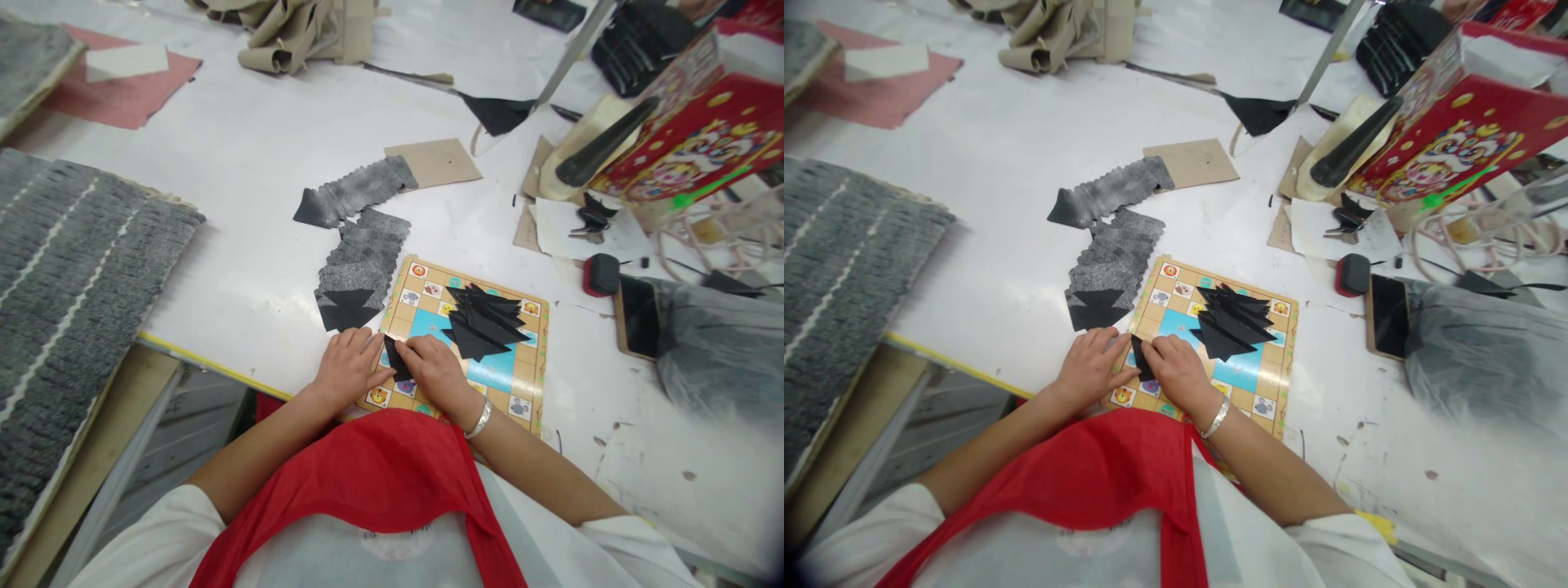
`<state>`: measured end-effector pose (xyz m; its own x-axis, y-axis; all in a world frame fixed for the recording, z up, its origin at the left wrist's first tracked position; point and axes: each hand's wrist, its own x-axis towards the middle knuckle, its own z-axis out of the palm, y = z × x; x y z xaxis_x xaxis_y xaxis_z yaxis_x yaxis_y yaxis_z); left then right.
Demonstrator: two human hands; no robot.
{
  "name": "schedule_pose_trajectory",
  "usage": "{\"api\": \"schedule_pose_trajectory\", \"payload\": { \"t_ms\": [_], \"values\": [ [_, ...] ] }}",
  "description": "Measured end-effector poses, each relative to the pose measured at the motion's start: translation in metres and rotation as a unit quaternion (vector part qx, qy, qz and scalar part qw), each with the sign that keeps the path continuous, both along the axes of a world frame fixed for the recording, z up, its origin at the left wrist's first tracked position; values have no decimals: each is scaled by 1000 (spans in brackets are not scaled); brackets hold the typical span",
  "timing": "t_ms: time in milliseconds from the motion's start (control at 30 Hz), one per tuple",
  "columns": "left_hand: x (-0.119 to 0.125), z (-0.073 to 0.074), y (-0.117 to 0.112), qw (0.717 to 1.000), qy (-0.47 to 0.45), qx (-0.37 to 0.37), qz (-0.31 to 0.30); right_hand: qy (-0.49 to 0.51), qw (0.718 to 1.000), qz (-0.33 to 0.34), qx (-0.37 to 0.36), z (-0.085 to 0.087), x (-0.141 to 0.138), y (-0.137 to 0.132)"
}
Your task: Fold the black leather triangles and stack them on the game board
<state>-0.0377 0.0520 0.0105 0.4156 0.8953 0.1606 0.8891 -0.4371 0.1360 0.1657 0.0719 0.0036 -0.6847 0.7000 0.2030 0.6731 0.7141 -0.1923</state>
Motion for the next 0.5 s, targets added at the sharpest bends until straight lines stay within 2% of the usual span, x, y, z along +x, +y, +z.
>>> {"api": "schedule_pose_trajectory", "payload": {
  "t_ms": [100, 267, 500],
  "values": [
    [-1, -4, 1, 999, -36, 39, 10, -2, 1000, -1, -2, 1, -2, 1],
    [13, -9, -2, 992, -69, 37, -95, -2, 1000, -10, -14, 2, 0, -1],
    [18, -9, -4, 994, -70, 23, -85, 9, 1000, -19, 11, 3, 35, -25]
  ]
}}
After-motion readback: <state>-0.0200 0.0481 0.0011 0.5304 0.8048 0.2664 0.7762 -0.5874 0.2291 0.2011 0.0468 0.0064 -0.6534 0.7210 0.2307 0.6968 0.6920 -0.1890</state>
